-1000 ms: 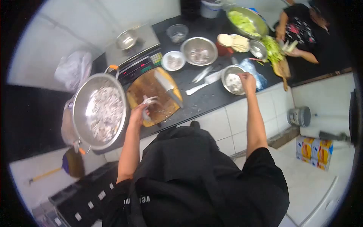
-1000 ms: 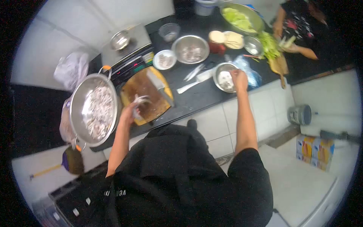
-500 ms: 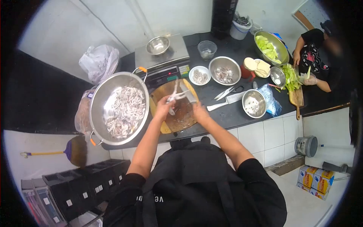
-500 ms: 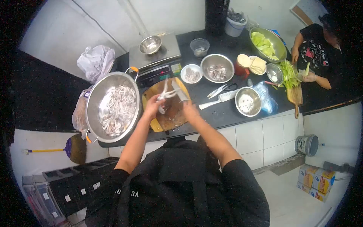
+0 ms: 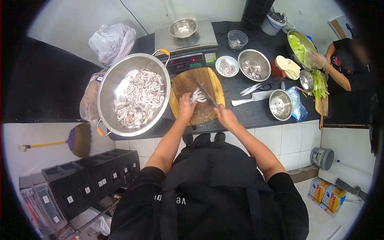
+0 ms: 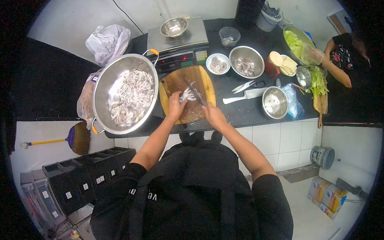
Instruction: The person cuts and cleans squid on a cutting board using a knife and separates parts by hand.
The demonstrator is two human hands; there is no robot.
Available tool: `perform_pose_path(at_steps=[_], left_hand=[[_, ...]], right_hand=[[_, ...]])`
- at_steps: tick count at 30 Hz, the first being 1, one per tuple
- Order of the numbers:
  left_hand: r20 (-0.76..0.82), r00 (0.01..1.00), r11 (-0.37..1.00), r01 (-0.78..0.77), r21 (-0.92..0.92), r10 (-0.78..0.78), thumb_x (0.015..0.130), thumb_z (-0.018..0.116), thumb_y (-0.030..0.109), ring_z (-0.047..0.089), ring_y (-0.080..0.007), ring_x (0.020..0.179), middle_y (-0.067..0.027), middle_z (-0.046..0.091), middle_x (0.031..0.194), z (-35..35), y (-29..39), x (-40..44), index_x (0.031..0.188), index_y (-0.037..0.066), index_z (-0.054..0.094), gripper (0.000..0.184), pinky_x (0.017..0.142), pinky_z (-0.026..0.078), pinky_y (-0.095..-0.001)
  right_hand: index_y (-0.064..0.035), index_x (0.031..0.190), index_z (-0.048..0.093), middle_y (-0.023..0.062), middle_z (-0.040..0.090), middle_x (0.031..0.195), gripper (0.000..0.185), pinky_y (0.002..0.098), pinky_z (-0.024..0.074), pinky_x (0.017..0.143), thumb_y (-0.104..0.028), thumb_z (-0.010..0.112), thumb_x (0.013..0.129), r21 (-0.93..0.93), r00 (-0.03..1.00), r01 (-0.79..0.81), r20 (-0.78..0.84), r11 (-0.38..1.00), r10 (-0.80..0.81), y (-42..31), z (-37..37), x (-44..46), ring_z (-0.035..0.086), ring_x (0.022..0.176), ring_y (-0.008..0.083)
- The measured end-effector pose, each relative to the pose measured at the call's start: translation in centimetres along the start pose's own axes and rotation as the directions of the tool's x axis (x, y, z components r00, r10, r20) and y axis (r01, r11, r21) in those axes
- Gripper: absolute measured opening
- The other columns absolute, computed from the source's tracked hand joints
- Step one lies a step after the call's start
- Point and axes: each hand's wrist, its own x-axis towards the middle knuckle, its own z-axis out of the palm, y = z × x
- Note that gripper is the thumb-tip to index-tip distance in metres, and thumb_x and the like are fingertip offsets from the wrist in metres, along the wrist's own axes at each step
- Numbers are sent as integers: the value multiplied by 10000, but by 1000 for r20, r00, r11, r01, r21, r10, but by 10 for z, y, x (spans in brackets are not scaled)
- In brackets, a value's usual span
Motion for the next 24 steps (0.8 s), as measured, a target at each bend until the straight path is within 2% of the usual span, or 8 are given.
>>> perform_pose_path(at_steps=[2,4,6,9,11,15,17,24], left_hand=[[-19,999,999,43,11,-42,725,740,104,492,-380,1087,-200,527,1163,5,0,1,1198,-5,503,540,944,406,-437],[-35,995,995,95,22,-94,730,732,93,492,-379,1073,-195,528,1148,8,-2,1,1183,1,501,517,929,409,-442],[-92,995,998,47,47,-42,735,732,106,527,-387,1037,-209,566,1084,10,-5,-4,1135,-11,532,463,904,426,-440],[-89,996,999,12,47,-8,737,724,96,526,-389,1018,-206,564,1064,10,-9,-4,1121,-8,538,439,892,426,-446],[-64,998,998,-17,62,21,738,723,98,528,-387,1013,-202,564,1068,6,-11,-1,1115,-4,542,430,888,426,-446],[-49,996,996,-78,43,81,749,711,97,535,-374,994,-175,572,1074,0,-5,5,1079,14,566,370,870,434,-437],[-31,997,996,-75,39,76,753,707,98,539,-369,984,-165,582,1059,-3,1,6,1052,19,581,334,861,438,-433],[-26,995,993,-96,69,98,772,684,96,546,-365,918,-153,613,971,1,-6,9,955,16,623,209,814,443,-441]], right_hand=[[18,1046,488,319,622,804,358,576,466,719,-330,440,978,-50,996,41,85,998,-37,0,13,1,607,799,500],[18,1033,485,321,621,808,351,574,468,722,-325,438,979,-54,994,54,103,997,-48,-6,15,-1,607,800,500],[18,1020,482,322,620,812,344,572,469,725,-320,435,979,-56,990,58,134,997,-50,-6,20,-8,607,801,500],[10,1005,475,323,620,823,328,571,468,729,-315,434,978,-20,992,45,123,999,-42,-4,25,-8,609,808,496],[10,1012,469,313,625,828,323,564,474,730,-309,433,978,-73,990,-2,138,997,13,-2,27,-5,614,817,487],[14,1023,464,302,631,838,323,561,477,734,-304,430,978,-92,989,6,151,996,8,-4,26,0,619,822,481],[16,1029,465,321,618,808,308,572,472,699,-287,451,977,-85,995,45,94,995,-36,-5,28,2,603,796,507],[12,1023,463,287,636,822,306,557,487,726,-288,421,980,-84,992,-22,123,996,33,-18,27,-9,622,804,477]])
